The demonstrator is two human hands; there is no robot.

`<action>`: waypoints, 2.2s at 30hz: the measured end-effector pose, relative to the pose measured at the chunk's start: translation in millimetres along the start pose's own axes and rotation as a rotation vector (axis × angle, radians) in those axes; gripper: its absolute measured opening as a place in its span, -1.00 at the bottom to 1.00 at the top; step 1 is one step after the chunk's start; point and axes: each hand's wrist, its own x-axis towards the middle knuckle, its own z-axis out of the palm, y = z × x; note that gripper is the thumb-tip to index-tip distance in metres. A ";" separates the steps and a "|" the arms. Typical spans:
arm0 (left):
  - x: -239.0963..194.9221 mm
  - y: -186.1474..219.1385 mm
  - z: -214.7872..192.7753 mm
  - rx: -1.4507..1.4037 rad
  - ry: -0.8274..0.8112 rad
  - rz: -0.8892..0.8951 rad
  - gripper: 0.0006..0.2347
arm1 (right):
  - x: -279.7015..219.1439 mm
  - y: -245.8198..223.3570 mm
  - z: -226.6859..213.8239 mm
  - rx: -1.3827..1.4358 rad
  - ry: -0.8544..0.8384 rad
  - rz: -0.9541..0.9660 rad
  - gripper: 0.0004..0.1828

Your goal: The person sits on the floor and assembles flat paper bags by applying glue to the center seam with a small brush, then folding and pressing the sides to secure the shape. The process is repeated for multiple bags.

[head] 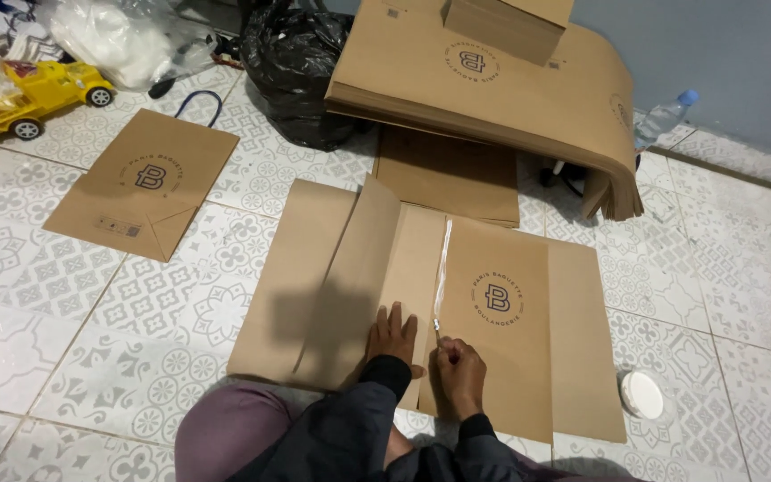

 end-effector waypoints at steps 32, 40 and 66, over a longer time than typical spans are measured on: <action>-23.9 1.4 -35.5 -0.002 -0.240 0.017 0.08 | -19.9 32.8 5.6 0.029 -0.122 0.084 -0.70; -26.9 0.7 -37.5 -0.013 -0.239 0.027 0.12 | -27.9 45.1 9.9 0.031 -0.149 0.046 -0.68; -57.4 8.6 -76.2 0.064 -0.333 0.038 0.06 | -60.2 38.1 10.4 -0.108 -0.178 0.045 -0.72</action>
